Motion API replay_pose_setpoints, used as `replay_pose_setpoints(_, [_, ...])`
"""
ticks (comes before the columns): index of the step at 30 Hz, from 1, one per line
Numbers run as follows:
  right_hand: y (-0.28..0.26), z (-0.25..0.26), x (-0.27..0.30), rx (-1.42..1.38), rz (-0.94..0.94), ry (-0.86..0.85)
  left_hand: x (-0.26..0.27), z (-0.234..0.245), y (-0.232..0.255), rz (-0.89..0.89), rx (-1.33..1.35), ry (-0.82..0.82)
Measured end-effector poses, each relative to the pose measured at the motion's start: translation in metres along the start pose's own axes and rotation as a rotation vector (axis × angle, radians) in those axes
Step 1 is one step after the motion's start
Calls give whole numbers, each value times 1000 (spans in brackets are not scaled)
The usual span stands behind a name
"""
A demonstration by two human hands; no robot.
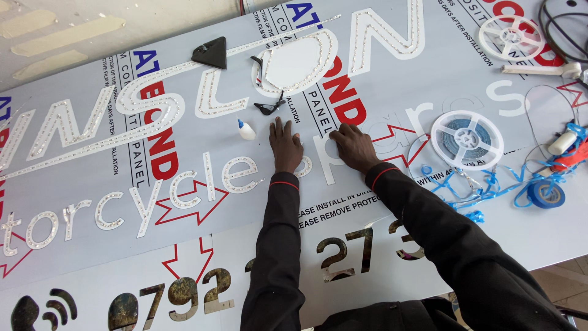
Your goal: The person installs LED light strips onto the outlines of letters on a large white sign board. They use a hot glue gun to apply adhesive and a utility knife to cut the LED strips to the required length. The person carefully aligns the strips along the contours of the letters and presses them into place.
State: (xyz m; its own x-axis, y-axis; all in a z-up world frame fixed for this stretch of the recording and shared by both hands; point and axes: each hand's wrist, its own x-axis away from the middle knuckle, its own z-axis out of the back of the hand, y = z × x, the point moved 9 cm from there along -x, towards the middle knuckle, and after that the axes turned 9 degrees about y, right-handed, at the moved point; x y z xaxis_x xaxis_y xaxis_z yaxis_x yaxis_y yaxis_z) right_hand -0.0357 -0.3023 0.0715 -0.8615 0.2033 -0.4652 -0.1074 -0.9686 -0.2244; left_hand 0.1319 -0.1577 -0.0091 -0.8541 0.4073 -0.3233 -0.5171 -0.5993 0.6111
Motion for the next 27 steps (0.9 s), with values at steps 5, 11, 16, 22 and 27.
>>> replay_pose_setpoints(5, [0,-3,1,-6,-8,17,0,-2,-2,0,0,-3])
replay_pose_setpoints(11, [0,-6,1,2,-19,30,-1,-6,-5,-9,-13,-4])
replay_pose_setpoints(16, [4,-12,3,23,-40,19,0,-7,-7,-24,-25,16])
replay_pose_setpoints(22, [6,-7,3,-2,-59,56,-1,-3,-3,-23,-13,20])
replay_pose_setpoints(27, [2,-4,3,6,-24,55,-1,-3,-3,-2,-19,-2])
